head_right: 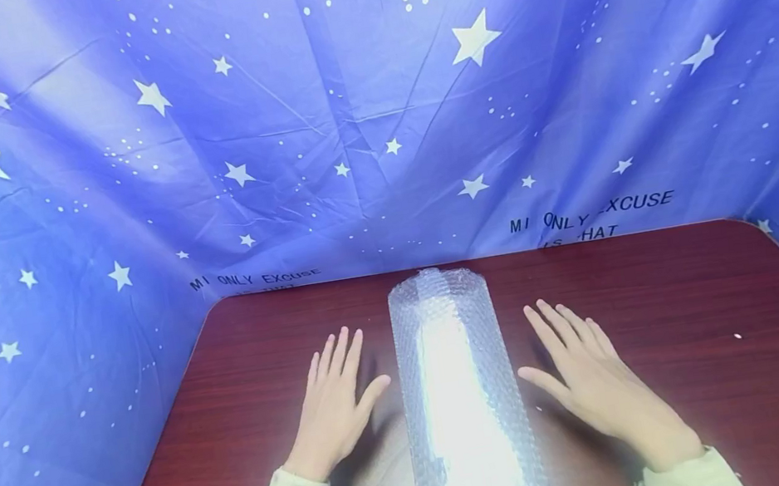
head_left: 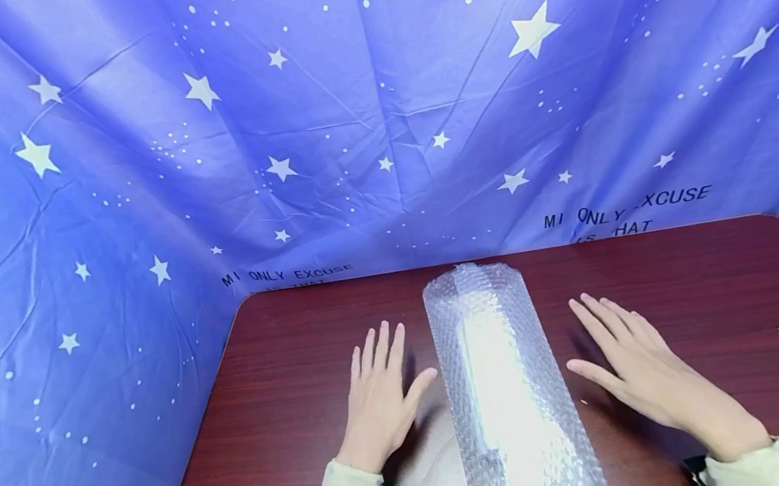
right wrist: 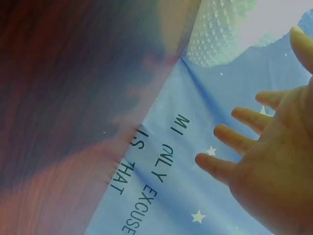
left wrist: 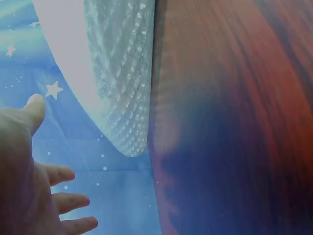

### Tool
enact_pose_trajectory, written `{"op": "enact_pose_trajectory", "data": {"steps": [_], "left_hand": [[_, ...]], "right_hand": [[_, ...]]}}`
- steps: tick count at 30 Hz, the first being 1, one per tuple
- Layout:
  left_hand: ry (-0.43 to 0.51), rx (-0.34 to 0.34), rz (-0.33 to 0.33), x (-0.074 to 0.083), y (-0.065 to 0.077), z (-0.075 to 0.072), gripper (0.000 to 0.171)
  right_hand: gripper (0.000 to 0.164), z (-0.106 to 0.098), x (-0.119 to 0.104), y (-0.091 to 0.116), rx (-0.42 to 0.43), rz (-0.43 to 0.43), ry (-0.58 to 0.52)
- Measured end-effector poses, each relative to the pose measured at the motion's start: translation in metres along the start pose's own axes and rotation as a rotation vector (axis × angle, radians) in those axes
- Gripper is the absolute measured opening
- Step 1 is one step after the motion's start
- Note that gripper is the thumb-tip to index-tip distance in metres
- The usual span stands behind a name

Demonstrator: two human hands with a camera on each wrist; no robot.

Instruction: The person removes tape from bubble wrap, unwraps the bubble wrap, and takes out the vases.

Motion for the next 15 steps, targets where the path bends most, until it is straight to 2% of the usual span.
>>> {"op": "enact_pose_trajectory", "data": {"steps": [6, 15], "left_hand": [[0.107, 0.003, -0.014, 0.002, 0.000, -0.001, 0.073], [0.209, -0.003, -0.030, 0.006, 0.001, -0.002, 0.071]], "right_hand": [[0.077, -0.006, -0.003, -0.005, 0.018, -0.008, -0.052], [0.074, -0.002, -0.011, -0.014, -0.044, 0.040, -0.133]]}}
Point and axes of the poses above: each hand's wrist, its own y-axis away from the middle knuckle, its own z-axis out of the palm, x = y × z, the point moved 8 cm from there along -y, towards the middle knuckle, and after that the axes turned 10 degrees about x, right-handed, at the moved point
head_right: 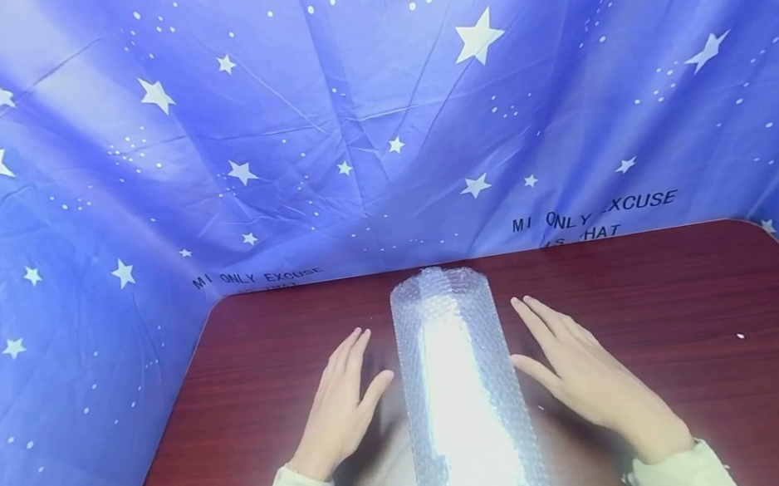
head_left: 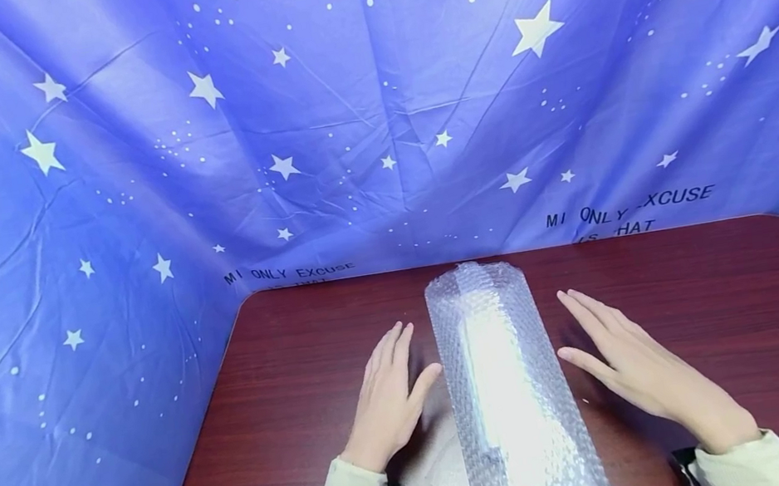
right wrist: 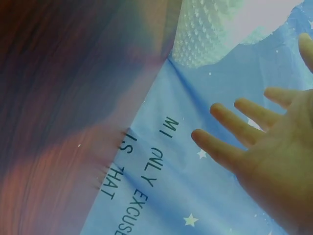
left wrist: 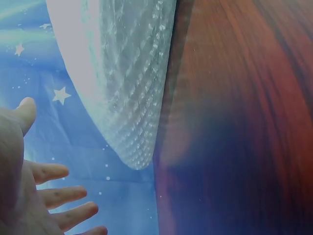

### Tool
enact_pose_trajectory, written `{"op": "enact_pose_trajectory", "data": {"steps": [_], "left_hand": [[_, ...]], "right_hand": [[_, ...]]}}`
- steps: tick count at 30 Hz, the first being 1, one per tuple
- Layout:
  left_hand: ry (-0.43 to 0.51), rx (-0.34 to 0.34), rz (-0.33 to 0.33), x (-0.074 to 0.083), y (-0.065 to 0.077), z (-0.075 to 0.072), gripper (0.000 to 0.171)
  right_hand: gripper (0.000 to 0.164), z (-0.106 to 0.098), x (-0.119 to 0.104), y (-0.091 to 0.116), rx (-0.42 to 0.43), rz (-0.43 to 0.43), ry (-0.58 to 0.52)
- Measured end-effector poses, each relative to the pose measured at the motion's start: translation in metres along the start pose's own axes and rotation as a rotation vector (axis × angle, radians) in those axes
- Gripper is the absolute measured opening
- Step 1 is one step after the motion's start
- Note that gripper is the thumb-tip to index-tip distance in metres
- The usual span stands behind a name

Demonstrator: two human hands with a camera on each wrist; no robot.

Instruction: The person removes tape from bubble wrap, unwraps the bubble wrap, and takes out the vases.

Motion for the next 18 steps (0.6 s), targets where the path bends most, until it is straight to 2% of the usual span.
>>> {"op": "enact_pose_trajectory", "data": {"steps": [7, 12, 18], "left_hand": [[0.037, 0.001, 0.005, 0.007, 0.001, 0.000, 0.069], [0.043, 0.022, 0.042, 0.012, 0.003, 0.001, 0.065], [0.049, 0.015, 0.079, 0.021, 0.004, 0.004, 0.063]], "right_hand": [[0.068, 0.003, -0.007, -0.006, -0.026, 0.016, 0.007], [0.064, 0.008, -0.014, -0.011, -0.043, 0.026, 0.012], [0.061, 0.014, -0.022, -0.017, -0.042, 0.007, -0.001]]}}
Point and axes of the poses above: each hand's wrist, its own y-axis away from the middle knuckle, its own z-axis out of the palm, x = y × z, the point moved 8 cm from there along -y, towards the middle knuckle, and after that the axes turned 10 degrees about x, right-handed, at the moved point
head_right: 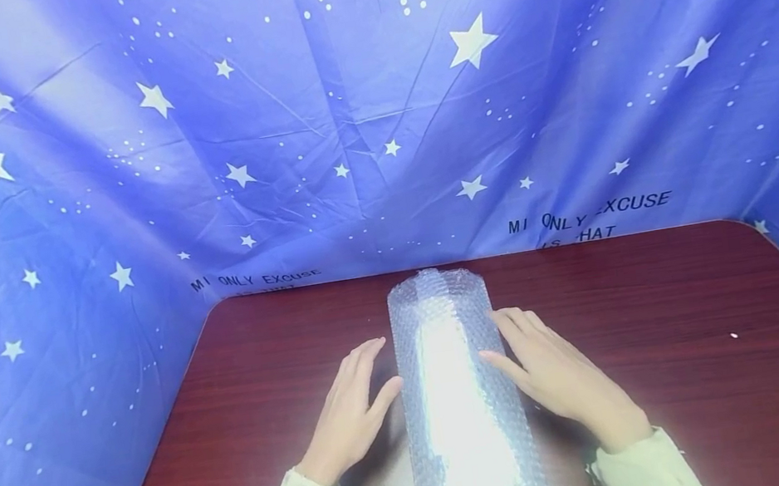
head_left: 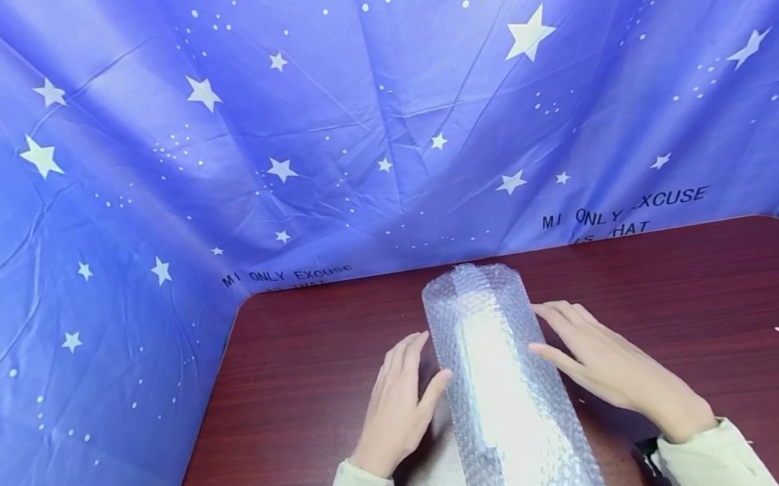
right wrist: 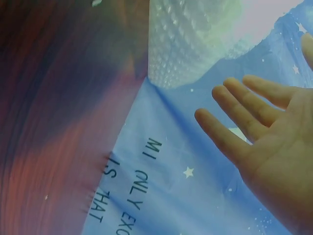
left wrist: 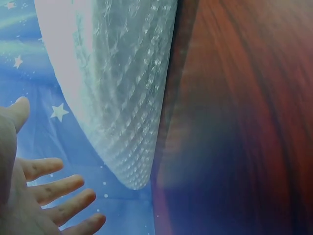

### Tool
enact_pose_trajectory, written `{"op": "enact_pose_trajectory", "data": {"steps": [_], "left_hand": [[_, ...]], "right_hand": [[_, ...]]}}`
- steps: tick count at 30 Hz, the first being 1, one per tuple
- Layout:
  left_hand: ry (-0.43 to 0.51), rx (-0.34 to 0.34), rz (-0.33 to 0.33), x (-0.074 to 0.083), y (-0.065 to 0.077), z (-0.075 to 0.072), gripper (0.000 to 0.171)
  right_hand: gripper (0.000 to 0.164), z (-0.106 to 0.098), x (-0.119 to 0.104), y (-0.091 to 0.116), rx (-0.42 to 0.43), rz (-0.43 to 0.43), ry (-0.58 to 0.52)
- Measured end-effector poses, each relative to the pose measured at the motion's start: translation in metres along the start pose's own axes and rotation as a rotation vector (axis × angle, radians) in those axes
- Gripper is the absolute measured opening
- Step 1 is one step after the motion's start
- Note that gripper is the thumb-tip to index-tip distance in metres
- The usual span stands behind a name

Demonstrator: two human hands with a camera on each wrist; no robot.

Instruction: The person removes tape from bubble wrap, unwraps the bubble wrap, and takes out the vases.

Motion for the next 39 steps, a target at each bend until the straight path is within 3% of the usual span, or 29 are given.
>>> {"op": "enact_pose_trajectory", "data": {"steps": [6, 21, 29, 39], "left_hand": [[0.001, -0.028, 0.029, 0.006, 0.002, 0.006, 0.063], [0.006, -0.119, 0.027, 0.018, 0.009, 0.023, 0.066], [-0.023, -0.123, 0.043, 0.020, 0.012, 0.028, 0.066], [-0.017, -0.128, 0.046, 0.021, 0.012, 0.029, 0.066]], "right_hand": [[0.060, 0.008, -0.002, -0.001, -0.007, -0.012, -0.009], [0.057, 0.018, -0.009, 0.000, 0.018, -0.093, -0.015], [0.061, 0.023, -0.013, 0.001, 0.002, -0.095, -0.014], [0.040, 0.019, -0.023, -0.001, 0.079, -0.163, 0.017]]}}
Point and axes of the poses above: each hand's wrist, its own y-axis away from the middle knuckle, its own z-axis out of the palm, x = y × z, the point moved 8 cm from there along -y, towards the middle knuckle, and after that the axes turned 10 degrees about x, right-handed, at the moved point
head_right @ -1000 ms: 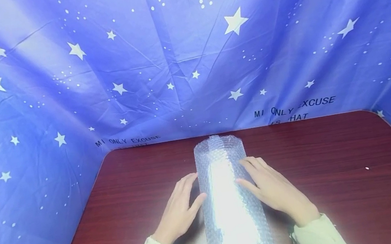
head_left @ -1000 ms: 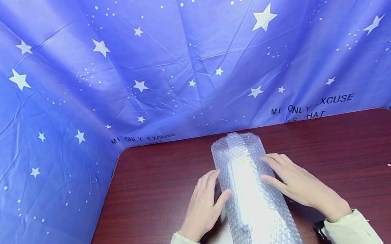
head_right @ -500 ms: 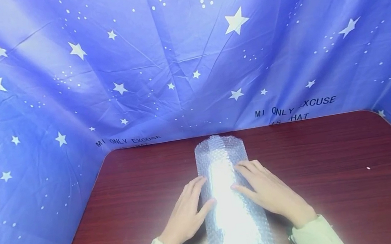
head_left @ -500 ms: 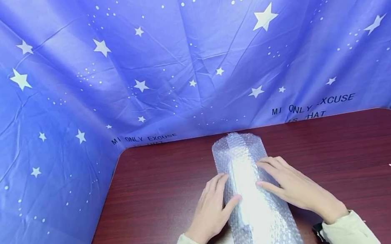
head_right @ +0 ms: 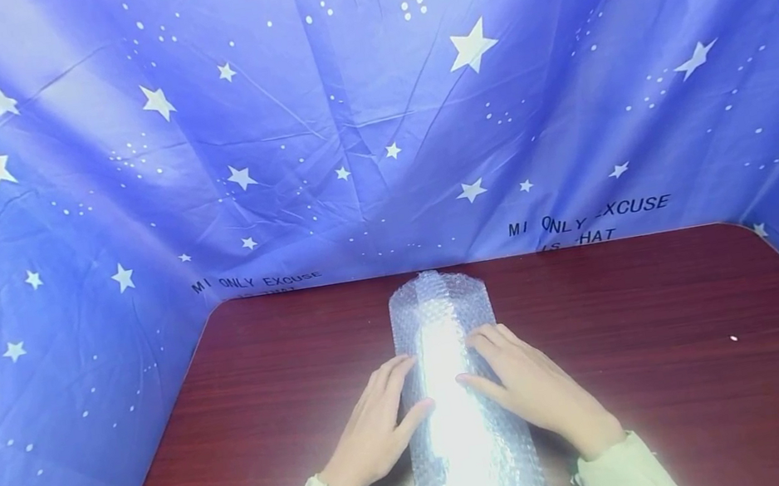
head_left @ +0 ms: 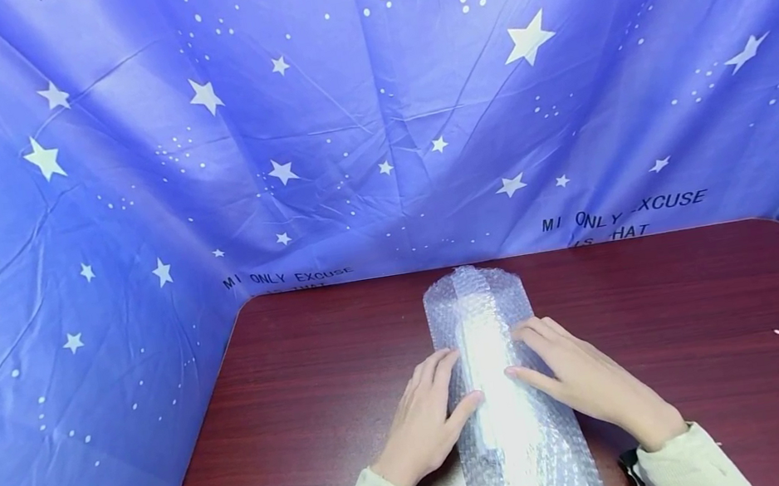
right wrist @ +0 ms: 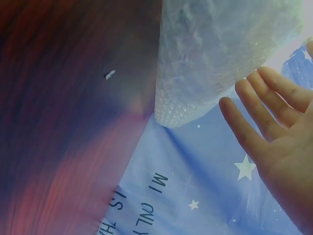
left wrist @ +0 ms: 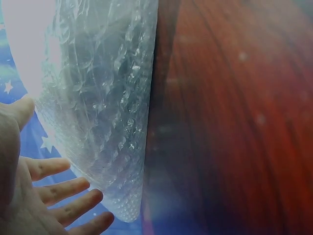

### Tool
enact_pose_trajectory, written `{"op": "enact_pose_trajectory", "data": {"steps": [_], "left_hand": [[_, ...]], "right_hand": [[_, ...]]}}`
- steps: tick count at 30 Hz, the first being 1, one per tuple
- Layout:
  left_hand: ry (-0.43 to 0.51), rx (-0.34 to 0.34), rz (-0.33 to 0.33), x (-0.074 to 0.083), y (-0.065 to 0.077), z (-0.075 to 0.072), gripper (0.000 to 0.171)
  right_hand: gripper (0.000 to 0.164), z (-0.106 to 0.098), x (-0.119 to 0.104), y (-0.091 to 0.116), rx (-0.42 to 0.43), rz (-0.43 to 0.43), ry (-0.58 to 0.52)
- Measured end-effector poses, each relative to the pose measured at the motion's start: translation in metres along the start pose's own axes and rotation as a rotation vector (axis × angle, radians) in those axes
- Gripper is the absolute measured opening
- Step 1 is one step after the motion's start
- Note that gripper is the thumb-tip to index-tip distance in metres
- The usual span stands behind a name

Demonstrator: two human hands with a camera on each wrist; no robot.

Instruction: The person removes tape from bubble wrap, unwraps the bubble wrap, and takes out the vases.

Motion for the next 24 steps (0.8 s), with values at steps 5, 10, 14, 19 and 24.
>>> {"op": "enact_pose_trajectory", "data": {"steps": [5, 10, 14, 19, 24], "left_hand": [[-0.002, -0.008, -0.007, 0.0001, 0.0001, 0.0004, 0.067], [-0.002, -0.020, -0.019, -0.0006, 0.0005, 0.0016, 0.067], [0.003, -0.026, -0.023, -0.0008, 0.0005, 0.0021, 0.067], [0.007, -0.022, -0.019, 0.0003, 0.0004, 0.0014, 0.067], [0.007, -0.017, -0.013, 0.0000, 0.0003, 0.0015, 0.067]], "right_hand": [[0.029, -0.0012, -0.0021, -0.0003, 0.007, -0.003, -0.006], [0.022, -0.0025, -0.0037, -0.0001, 0.018, -0.011, -0.008], [0.021, -0.0029, -0.0041, 0.0002, 0.023, -0.016, -0.009], [0.021, -0.0042, -0.0053, -0.0002, 0.043, -0.032, -0.011], [0.021, -0.0046, -0.0057, -0.0009, 0.050, -0.035, -0.002]]}}
Point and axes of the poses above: each hand's wrist, its own y-axis away from the middle knuckle, its own z-axis out of the palm, x = y × z, the point moved 8 cm from there along -y, towards the middle knuckle, and after that the axes turned 10 degrees about x, right-handed, at the moved point
